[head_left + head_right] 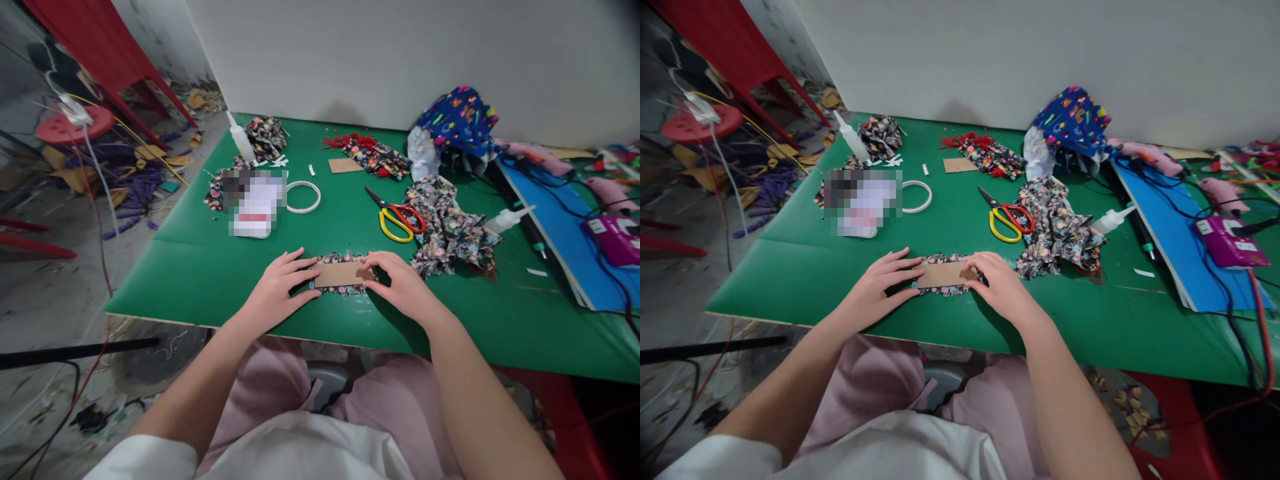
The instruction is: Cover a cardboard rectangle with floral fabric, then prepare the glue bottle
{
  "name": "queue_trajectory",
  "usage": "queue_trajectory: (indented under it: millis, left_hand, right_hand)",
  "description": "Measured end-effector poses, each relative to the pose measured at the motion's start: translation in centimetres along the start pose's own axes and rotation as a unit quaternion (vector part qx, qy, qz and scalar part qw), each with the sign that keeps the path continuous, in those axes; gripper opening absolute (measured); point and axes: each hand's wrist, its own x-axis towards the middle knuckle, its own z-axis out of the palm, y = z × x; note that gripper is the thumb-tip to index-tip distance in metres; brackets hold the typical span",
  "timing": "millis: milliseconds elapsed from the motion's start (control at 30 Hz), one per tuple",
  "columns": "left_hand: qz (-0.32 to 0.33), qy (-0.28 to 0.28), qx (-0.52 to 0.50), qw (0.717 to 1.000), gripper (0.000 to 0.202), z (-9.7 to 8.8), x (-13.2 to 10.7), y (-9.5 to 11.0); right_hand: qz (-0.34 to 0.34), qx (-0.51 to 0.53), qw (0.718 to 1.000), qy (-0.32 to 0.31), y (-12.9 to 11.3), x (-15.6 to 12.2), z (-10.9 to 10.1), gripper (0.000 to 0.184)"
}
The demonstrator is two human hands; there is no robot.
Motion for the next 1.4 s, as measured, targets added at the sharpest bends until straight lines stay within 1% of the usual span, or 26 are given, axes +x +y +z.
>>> queue_trajectory:
  millis: [100,200,267,333,400,467,533,600,700,767,833,900,933,1000,1067,1133,1167,1267,1400]
  left_hand:
    - [0.014,0.008,0.033,0.999,0.036,0.0,0.0,0.3]
    - [0.041,0.033,0.072,0.996,0.032,-0.1,0.0,0.6]
    - [0.064,0.050,0.077,0.994,0.028,-0.2,0.1,0.8]
    - [0.068,0.075,0.065,0.993,0.025,-0.5,0.2,1.1]
    - [0.041,0.121,0.049,0.991,0.022,-0.9,0.5,1.5]
    - [-0.009,0.172,0.032,0.985,0.020,-1.4,1.0,2.0]
    - [-0.071,0.193,0.001,0.979,0.021,-1.7,1.5,2.6]
    - [-0.138,0.181,-0.053,0.972,0.021,-1.9,1.8,3.1]
    - [-0.213,0.150,-0.159,0.952,0.022,-1.8,2.1,3.4]
    - [-0.234,0.142,-0.211,0.938,0.025,-1.7,2.0,3.4]
    - [-0.231,0.139,-0.226,0.936,0.025,-1.6,1.9,3.2]
    - [-0.198,0.141,-0.189,0.951,0.021,-1.6,1.7,3.1]
    - [-0.165,0.150,-0.152,0.963,0.018,-1.6,1.6,3.0]
    - [-0.067,0.192,-0.056,0.977,0.013,-1.5,1.4,3.0]
    - [0.047,0.236,0.034,0.970,0.011,-1.3,1.3,2.9]
    - [0.134,0.246,0.085,0.956,0.015,-1.1,1.2,2.9]
    - [0.162,0.242,0.096,0.952,0.018,-1.0,1.1,2.9]
    - [0.208,0.225,0.103,0.946,0.024,-0.5,0.6,2.6]
    - [0.228,0.205,0.103,0.946,0.027,0.0,-0.1,2.2]
  right_hand:
    - [0.014,0.020,1.000,0.017,-0.4,0.0,-0.1,0.020]
    - [0.031,0.071,0.996,0.034,-0.8,0.0,-0.1,0.021]
    - [0.043,0.111,0.991,0.056,-1.1,0.0,-0.1,0.019]
    - [0.059,0.148,0.984,0.082,-1.3,-0.1,-0.1,0.020]
    - [0.077,0.156,0.979,0.101,-1.5,-0.1,-0.1,0.023]
    - [0.083,0.134,0.979,0.126,-1.6,0.0,0.0,0.025]
    - [0.089,0.120,0.975,0.162,-1.5,0.1,0.2,0.022]
    - [0.118,0.156,0.962,0.189,-1.5,0.3,0.4,0.021]
    - [0.185,0.267,0.927,0.188,-1.5,0.5,0.7,0.024]
    - [0.208,0.321,0.906,0.180,-1.6,0.6,0.7,0.025]
    - [0.212,0.351,0.894,0.180,-1.7,0.6,0.7,0.024]
    - [0.215,0.373,0.883,0.186,-1.8,0.6,0.5,0.023]
    - [0.218,0.389,0.876,0.187,-1.8,0.5,0.4,0.023]
    - [0.218,0.425,0.860,0.179,-1.8,0.5,0.3,0.025]
    - [0.211,0.450,0.854,0.155,-1.7,0.4,0.2,0.026]
    - [0.207,0.436,0.866,0.128,-1.6,0.5,0.1,0.024]
    - [0.210,0.417,0.877,0.117,-1.6,0.5,0.1,0.024]
    - [0.227,0.366,0.900,0.066,-1.5,0.5,0.0,0.023]
    - [0.224,0.328,0.918,-0.009,-1.5,0.3,-0.4,0.029]
